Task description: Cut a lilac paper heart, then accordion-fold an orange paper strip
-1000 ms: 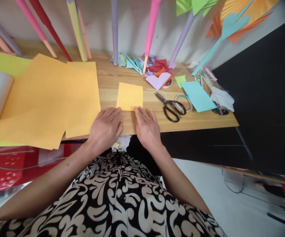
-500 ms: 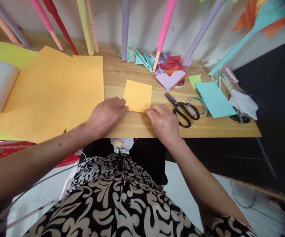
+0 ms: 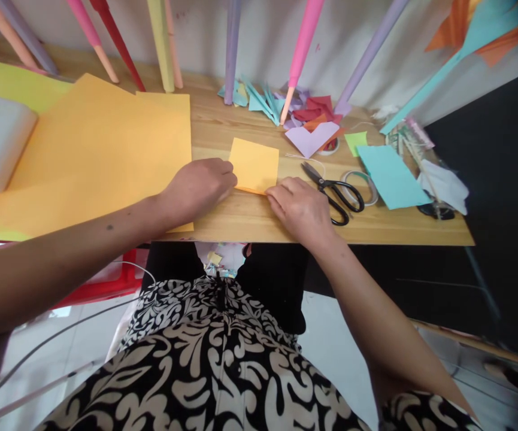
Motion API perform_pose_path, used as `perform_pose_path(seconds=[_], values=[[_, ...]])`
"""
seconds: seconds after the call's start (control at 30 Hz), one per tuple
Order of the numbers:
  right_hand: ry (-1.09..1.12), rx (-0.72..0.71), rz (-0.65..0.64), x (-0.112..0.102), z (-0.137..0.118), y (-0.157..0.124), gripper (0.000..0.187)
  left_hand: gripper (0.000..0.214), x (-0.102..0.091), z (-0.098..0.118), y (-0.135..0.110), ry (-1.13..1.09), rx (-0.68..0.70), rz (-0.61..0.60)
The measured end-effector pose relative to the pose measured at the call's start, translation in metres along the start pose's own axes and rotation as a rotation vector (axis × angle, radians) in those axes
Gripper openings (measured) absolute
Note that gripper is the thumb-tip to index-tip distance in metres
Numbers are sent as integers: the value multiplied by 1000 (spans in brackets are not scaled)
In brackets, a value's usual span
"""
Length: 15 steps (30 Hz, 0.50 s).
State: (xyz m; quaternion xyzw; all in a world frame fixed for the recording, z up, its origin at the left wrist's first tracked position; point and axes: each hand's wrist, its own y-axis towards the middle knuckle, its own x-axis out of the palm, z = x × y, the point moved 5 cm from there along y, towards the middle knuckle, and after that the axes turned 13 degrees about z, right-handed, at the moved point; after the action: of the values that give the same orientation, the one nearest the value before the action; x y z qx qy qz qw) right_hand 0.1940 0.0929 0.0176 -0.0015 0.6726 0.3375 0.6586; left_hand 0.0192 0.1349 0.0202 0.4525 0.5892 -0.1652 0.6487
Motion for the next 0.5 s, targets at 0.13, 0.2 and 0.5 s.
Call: perform_pose_path(seconds=[0.13, 0.2, 0.5], values=[[67, 4, 14, 0, 1, -1, 27, 30, 0, -2, 4, -30, -16, -14], [76, 17, 11, 0, 2, 0, 29, 29, 1, -3, 5, -43, -47, -31], [450, 258, 40, -27, 19, 17, 12, 20, -27, -23, 13, -359, -303, 97]])
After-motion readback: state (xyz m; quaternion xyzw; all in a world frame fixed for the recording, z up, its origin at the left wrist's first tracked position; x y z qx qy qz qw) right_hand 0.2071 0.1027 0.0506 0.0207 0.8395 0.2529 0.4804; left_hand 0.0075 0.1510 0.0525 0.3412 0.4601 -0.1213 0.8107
